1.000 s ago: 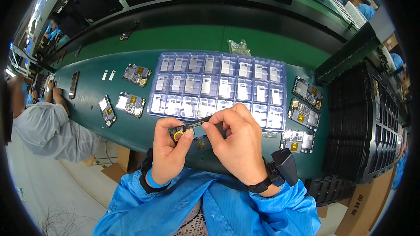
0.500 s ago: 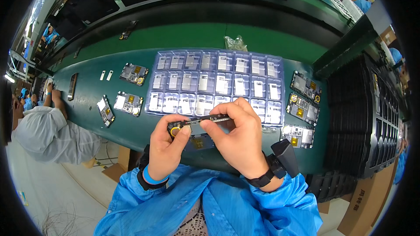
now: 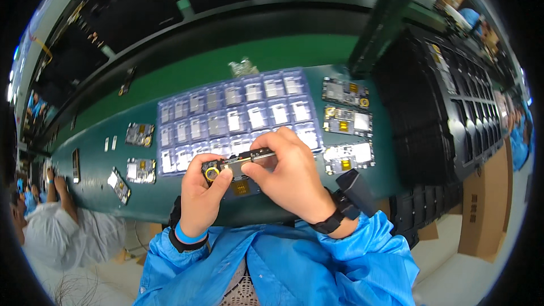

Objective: Assembling circuit boards and sorting them into plastic component trays and storage cases on a factory production line.

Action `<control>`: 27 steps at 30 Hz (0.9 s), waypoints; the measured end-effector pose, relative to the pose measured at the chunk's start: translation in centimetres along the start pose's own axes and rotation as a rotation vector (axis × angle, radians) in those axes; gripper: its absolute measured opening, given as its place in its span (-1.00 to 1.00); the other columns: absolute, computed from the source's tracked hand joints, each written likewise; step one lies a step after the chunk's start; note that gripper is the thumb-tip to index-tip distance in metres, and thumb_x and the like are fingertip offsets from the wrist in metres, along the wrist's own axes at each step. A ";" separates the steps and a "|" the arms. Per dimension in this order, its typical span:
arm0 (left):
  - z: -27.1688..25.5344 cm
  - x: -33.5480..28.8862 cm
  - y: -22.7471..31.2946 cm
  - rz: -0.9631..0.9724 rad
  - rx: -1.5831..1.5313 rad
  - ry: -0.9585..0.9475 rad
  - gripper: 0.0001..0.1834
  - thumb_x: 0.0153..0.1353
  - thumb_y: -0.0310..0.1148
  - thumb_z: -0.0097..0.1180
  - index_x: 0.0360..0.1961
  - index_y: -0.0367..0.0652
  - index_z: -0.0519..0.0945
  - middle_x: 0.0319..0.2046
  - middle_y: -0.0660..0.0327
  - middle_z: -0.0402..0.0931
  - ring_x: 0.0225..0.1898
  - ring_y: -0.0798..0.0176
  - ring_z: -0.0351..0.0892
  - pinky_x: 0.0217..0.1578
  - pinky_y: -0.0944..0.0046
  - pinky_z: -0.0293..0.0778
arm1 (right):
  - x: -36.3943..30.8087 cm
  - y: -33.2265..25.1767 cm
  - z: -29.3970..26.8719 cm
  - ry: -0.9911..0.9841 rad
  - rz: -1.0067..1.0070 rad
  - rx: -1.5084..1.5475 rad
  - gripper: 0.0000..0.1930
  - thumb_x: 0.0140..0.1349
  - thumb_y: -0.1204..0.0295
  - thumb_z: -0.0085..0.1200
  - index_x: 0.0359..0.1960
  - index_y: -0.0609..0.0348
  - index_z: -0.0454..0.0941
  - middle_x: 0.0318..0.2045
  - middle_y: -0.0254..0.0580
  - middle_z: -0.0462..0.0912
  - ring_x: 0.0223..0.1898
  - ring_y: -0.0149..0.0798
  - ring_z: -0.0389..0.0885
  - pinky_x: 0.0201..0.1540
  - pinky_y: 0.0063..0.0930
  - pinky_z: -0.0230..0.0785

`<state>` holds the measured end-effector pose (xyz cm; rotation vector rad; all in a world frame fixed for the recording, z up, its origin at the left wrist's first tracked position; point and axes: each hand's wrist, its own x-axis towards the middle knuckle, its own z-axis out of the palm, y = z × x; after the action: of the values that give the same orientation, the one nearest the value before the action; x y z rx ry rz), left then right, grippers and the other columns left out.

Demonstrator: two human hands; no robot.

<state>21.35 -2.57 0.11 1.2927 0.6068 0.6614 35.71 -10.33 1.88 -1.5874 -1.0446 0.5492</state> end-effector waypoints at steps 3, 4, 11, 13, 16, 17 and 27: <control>1.3 1.1 -0.8 0.067 0.266 0.022 -0.76 0.10 -0.52 0.06 -0.19 -0.26 0.36 -0.41 0.32 0.35 -0.40 0.50 0.32 -0.37 0.51 0.28 | -0.8 0.7 -1.3 0.075 0.007 -0.104 -0.78 -0.07 0.56 0.19 -0.36 0.31 0.47 -0.37 -0.12 0.41 -0.40 -0.25 0.58 -0.36 -0.51 0.51; 1.4 1.2 -1.3 0.071 0.234 0.025 -0.77 0.09 -0.52 0.09 -0.22 -0.28 0.38 -0.39 0.28 0.40 -0.36 0.48 0.36 -0.36 0.48 0.34 | -1.0 0.6 -1.8 0.071 0.029 -0.167 -0.77 -0.07 0.56 0.21 -0.36 0.32 0.46 -0.36 -0.15 0.41 -0.38 -0.31 0.55 -0.32 -0.56 0.52; 3.4 0.6 -0.8 -0.007 -0.170 -0.225 -0.50 0.23 -0.39 -0.08 0.14 -0.21 0.07 -0.11 0.00 0.38 -0.21 0.25 0.48 -0.19 0.29 0.42 | -2.8 0.4 -10.7 0.222 0.042 0.087 -0.73 -0.07 0.51 0.25 -0.30 0.25 0.49 -0.31 -0.26 0.48 -0.25 -0.41 0.50 -0.27 -0.54 0.45; 2.4 0.6 -0.6 -0.009 -0.171 -0.161 -0.48 0.26 -0.34 -0.11 0.18 -0.20 0.02 -0.06 -0.11 0.36 -0.13 0.12 0.51 -0.12 0.20 0.46 | -3.0 -1.7 -16.6 0.577 -0.137 -0.116 -0.72 -0.16 0.49 0.26 -0.35 0.23 0.52 -0.37 -0.22 0.53 -0.25 -0.34 0.49 -0.15 -0.47 0.34; 1.2 0.8 -1.3 -0.044 -0.128 -0.114 -0.54 0.26 -0.38 -0.13 0.15 -0.21 0.08 -0.08 -0.09 0.38 -0.19 0.13 0.53 -0.17 0.22 0.49 | -5.1 0.4 -26.4 1.016 -0.067 -0.408 -0.74 -0.09 0.47 0.14 -0.30 0.22 0.53 -0.32 -0.16 0.55 -0.22 -0.26 0.51 -0.12 -0.45 0.33; 1.2 0.8 -1.3 -0.054 -0.114 -0.079 -0.59 0.26 -0.41 -0.13 0.10 -0.22 0.13 -0.10 -0.07 0.39 -0.21 0.13 0.54 -0.20 0.22 0.50 | -5.9 1.4 -28.9 1.084 0.029 -0.447 -0.73 -0.09 0.46 0.12 -0.28 0.24 0.54 -0.31 -0.09 0.57 -0.21 -0.20 0.51 -0.12 -0.43 0.33; -3.8 1.0 -2.7 0.023 -0.077 0.147 -0.61 0.24 -0.38 -0.09 0.07 -0.21 0.20 -0.13 0.01 0.42 -0.28 0.22 0.53 -0.27 0.30 0.50 | -5.6 3.8 -27.8 1.049 0.344 -1.265 -0.78 0.07 0.35 -0.01 -0.26 0.12 0.53 -0.30 0.06 0.48 -0.17 0.06 0.42 -0.14 -0.14 0.30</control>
<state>19.50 0.28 -3.26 1.1876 0.6808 0.7962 56.34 -29.88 5.38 -2.6587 -0.1920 -0.9152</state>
